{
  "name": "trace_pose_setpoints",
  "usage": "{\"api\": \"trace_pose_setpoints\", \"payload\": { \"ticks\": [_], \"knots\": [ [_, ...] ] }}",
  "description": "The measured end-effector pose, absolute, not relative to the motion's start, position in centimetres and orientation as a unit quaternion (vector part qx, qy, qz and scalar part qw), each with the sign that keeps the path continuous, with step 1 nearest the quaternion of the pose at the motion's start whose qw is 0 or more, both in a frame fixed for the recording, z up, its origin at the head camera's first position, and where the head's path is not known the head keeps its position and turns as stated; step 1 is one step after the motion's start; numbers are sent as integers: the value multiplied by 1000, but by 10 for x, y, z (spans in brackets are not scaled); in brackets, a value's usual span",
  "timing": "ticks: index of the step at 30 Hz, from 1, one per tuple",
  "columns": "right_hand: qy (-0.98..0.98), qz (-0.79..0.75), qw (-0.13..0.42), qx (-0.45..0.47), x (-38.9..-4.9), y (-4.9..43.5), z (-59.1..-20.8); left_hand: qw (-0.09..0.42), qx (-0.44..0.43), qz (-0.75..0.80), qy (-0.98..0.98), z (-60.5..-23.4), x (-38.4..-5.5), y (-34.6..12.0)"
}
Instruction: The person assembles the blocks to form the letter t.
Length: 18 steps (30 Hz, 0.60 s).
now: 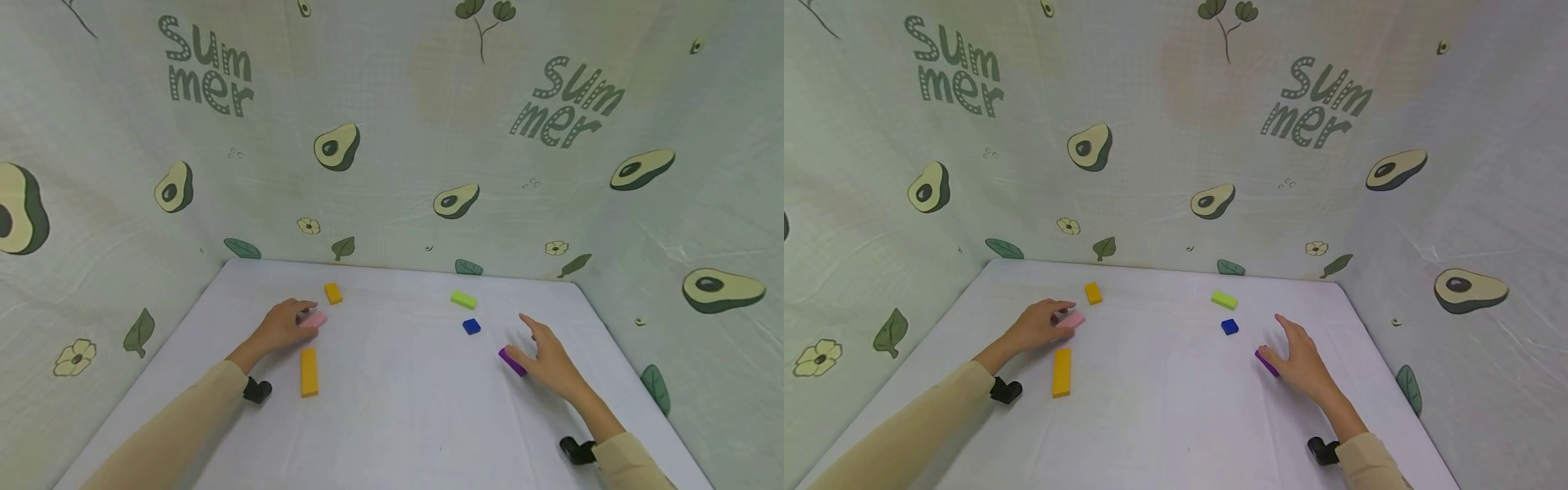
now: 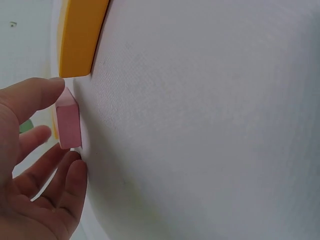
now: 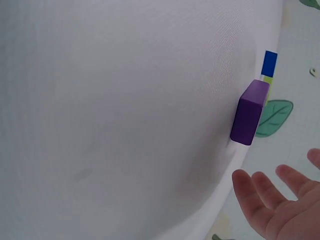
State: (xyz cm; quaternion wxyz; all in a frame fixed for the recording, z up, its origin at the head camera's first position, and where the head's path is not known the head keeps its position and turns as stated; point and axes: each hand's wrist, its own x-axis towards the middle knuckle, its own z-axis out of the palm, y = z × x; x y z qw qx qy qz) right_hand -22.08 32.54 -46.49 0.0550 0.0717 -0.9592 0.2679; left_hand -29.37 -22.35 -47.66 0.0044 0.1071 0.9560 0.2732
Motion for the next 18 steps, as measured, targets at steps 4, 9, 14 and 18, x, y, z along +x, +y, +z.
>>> {"api": "trace_pose_setpoints", "payload": {
  "ticks": [4, 9, 14, 18],
  "knots": [
    [-960, 266, 54, 73, -221, 326, -465, 8, 102, 283, 954, -477, -294, -224],
    [-960, 265, 52, 72, -221, 327, -467, 5, 102, 288, 952, -478, -295, -224],
    [-961, 264, 49, 69, -222, 327, -468, 5, 98, 281, 955, -479, -297, -223],
    [-962, 260, 50, 69, -223, 327, -469, 3, 100, 271, 957, -480, -298, -223]
  ]
}}
